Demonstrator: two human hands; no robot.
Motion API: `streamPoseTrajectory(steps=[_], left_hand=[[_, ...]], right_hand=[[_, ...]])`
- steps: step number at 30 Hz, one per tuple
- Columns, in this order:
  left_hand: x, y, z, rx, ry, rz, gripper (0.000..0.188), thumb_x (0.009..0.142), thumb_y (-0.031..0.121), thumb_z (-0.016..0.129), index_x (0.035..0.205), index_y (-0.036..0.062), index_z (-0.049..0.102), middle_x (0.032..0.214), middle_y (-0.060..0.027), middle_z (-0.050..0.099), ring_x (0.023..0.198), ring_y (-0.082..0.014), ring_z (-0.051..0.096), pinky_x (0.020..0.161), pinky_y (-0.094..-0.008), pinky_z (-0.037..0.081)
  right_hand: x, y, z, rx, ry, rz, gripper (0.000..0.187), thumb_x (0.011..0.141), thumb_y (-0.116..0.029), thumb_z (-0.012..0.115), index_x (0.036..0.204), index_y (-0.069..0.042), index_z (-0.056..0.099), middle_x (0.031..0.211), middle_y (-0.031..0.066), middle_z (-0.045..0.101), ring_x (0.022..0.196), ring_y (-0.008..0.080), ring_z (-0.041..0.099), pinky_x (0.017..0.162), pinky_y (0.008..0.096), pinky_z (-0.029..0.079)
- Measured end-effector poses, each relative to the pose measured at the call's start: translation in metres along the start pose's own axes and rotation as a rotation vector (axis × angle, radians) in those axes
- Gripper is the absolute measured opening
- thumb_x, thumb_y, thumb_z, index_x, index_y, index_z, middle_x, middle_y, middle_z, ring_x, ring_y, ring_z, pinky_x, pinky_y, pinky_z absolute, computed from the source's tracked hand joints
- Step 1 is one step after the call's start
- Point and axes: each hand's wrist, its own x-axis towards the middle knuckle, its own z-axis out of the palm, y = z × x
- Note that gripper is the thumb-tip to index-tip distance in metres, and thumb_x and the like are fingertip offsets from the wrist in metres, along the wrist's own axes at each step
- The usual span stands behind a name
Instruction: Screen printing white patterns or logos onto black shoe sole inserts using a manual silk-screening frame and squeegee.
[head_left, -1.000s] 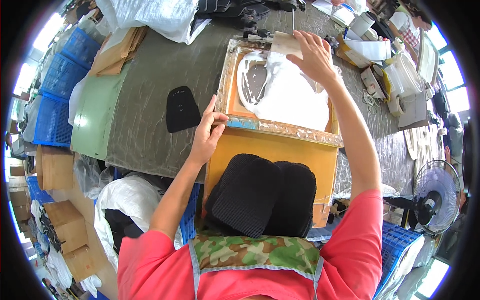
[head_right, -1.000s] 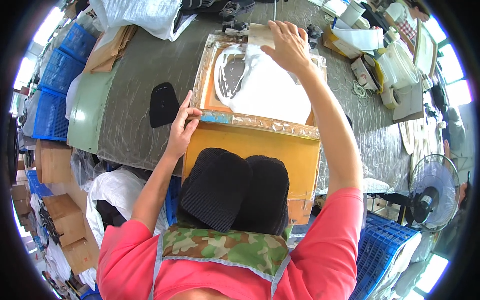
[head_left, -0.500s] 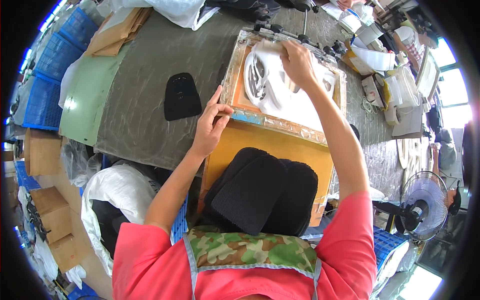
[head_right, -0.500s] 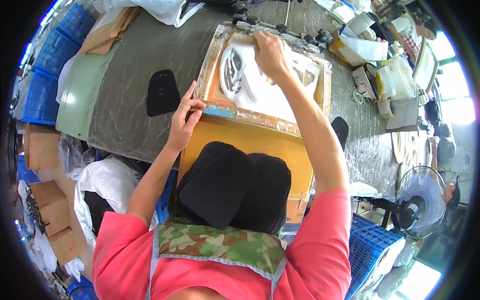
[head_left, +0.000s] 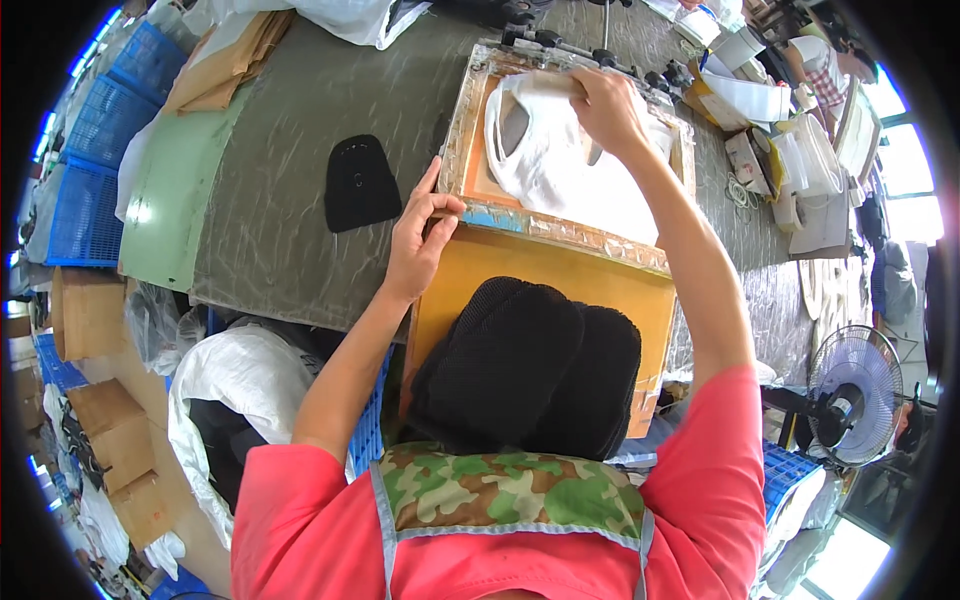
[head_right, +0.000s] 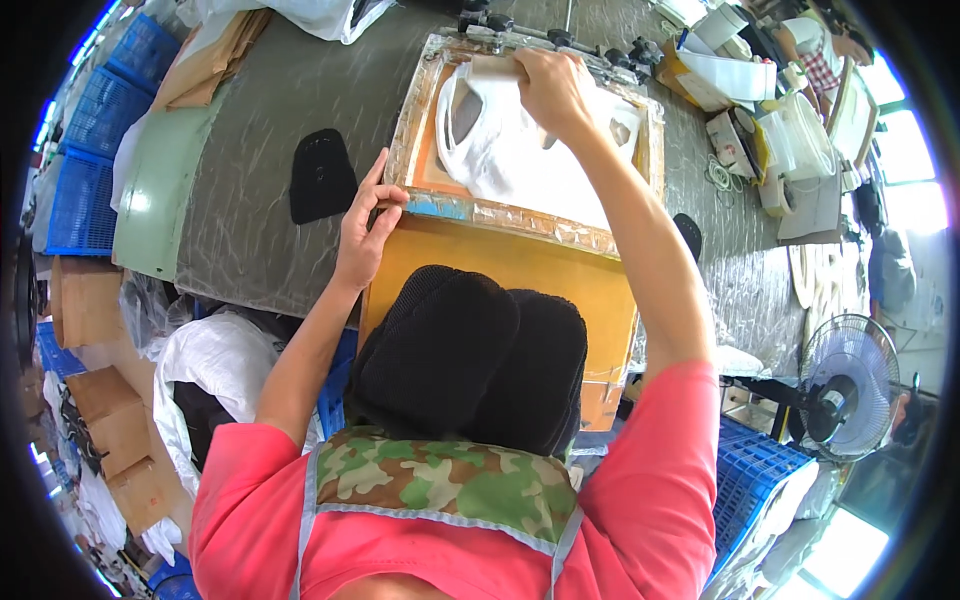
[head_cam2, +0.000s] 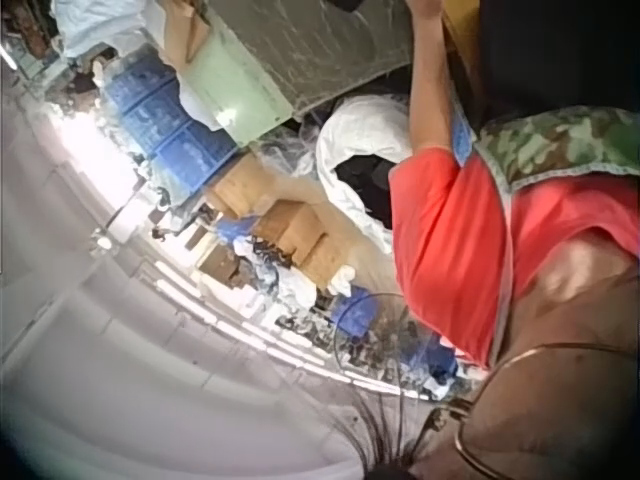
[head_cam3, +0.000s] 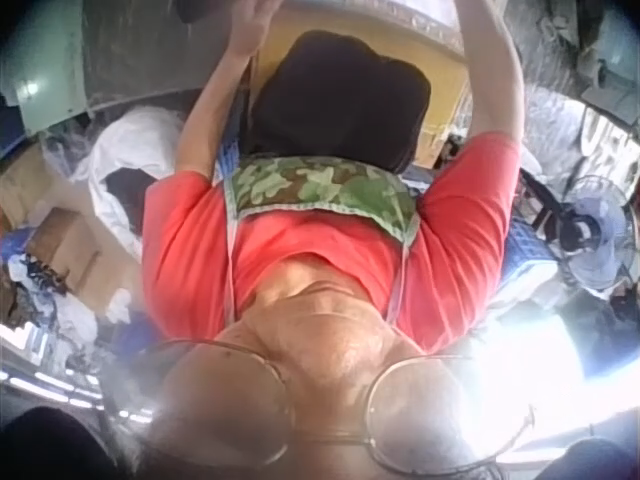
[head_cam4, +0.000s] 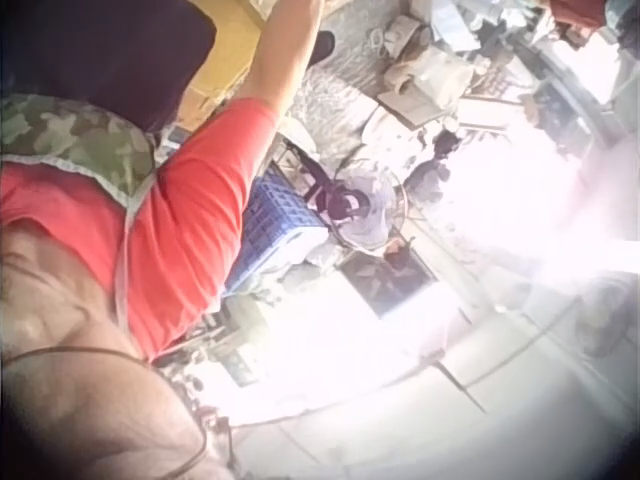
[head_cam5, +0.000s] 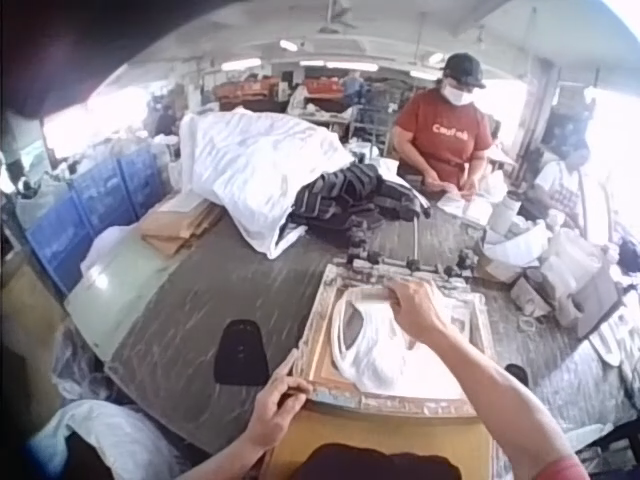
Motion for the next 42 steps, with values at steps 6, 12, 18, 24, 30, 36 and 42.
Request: streamPoseTrajectory(steps=[6, 12, 18, 24, 30, 36, 42], left_hand=[[-0.009, -0.001, -0.011, 0.043, 0.051, 0.023, 0.014, 0.087, 0.001, 0.054, 0.099, 0.0021, 0.061, 0.15, -0.0195, 0.033, 0.089, -0.0081, 0.058, 0.082, -0.0259, 0.046], [-0.004, 0.002, -0.003, 0.014, 0.026, 0.02, 0.013, 0.088, 0.002, 0.054, 0.098, 0.003, 0.062, 0.15, -0.0179, 0.033, 0.097, -0.0106, 0.058, 0.086, -0.0268, 0.046], [0.0, -0.002, 0.0, 0.034, 0.033, 0.018, 0.012, 0.088, 0.005, 0.054, 0.096, 0.0045, 0.062, 0.15, -0.0182, 0.034, 0.116, -0.0157, 0.053, 0.09, -0.0283, 0.044], [-0.008, -0.006, -0.012, 0.07, 0.019, 0.026, 0.011, 0.092, 0.007, 0.051, 0.099, 0.0058, 0.059, 0.152, -0.0163, 0.03, 0.125, -0.0163, 0.046, 0.1, -0.0315, 0.038], [-0.004, 0.009, -0.008, 0.115, -0.046, 0.023, 0.022, 0.084, -0.003, 0.051, 0.104, 0.003, 0.058, 0.154, -0.0167, 0.025, 0.108, -0.0132, 0.053, 0.094, -0.029, 0.041], [0.007, 0.041, -0.013, -0.144, -0.01, -0.054, 0.025, 0.086, -0.003, 0.051, 0.108, 0.0037, 0.059, 0.153, -0.0132, 0.029, 0.108, -0.0113, 0.052, 0.094, -0.0281, 0.04], [0.08, 0.121, -0.02, 0.127, 0.031, 0.28, 0.029, 0.099, 0.017, 0.045, 0.123, 0.0051, 0.056, 0.123, -0.0016, 0.057, 0.099, -0.0066, 0.05, 0.087, -0.0211, 0.037]], right_hand=[[-0.058, -0.054, -0.002, 0.07, -0.106, -0.028, 0.014, 0.079, -0.003, 0.062, 0.093, -0.007, 0.065, 0.076, 0.0103, 0.062, 0.078, 0.0308, 0.059, 0.085, 0.0441, 0.043], [-0.062, -0.003, -0.057, -0.052, -0.291, 0.219, 0.019, 0.075, -0.004, 0.063, 0.093, -0.009, 0.068, 0.077, 0.0107, 0.065, 0.075, 0.0304, 0.062, 0.082, 0.041, 0.048], [-0.062, 0.044, -0.048, -0.277, -0.069, 0.269, 0.017, 0.08, -0.006, 0.057, 0.093, -0.007, 0.067, 0.083, 0.0145, 0.067, 0.079, 0.0331, 0.064, 0.082, 0.0411, 0.048], [-0.123, -0.026, -0.077, -0.162, -0.113, 0.157, 0.017, 0.077, -0.001, 0.058, 0.09, -0.01, 0.065, 0.08, 0.0076, 0.065, 0.084, 0.0272, 0.062, 0.088, 0.0401, 0.043], [-0.047, 0.02, -0.073, -0.213, -0.134, 0.231, 0.018, 0.073, -0.013, 0.058, 0.088, -0.006, 0.065, 0.083, 0.0141, 0.066, 0.08, 0.0321, 0.063, 0.081, 0.0434, 0.047], [-0.006, 0.08, -0.08, -0.381, 0.09, 0.173, 0.032, 0.078, -0.017, 0.06, 0.109, -0.013, 0.066, 0.105, 0.0082, 0.067, 0.099, 0.0275, 0.063, 0.089, 0.039, 0.048], [-0.089, 0.148, -0.221, -0.203, 0.25, 0.53, 0.023, 0.086, -0.022, 0.061, 0.103, -0.009, 0.069, 0.095, 0.0078, 0.072, 0.086, 0.0183, 0.068, 0.076, 0.0293, 0.05]])
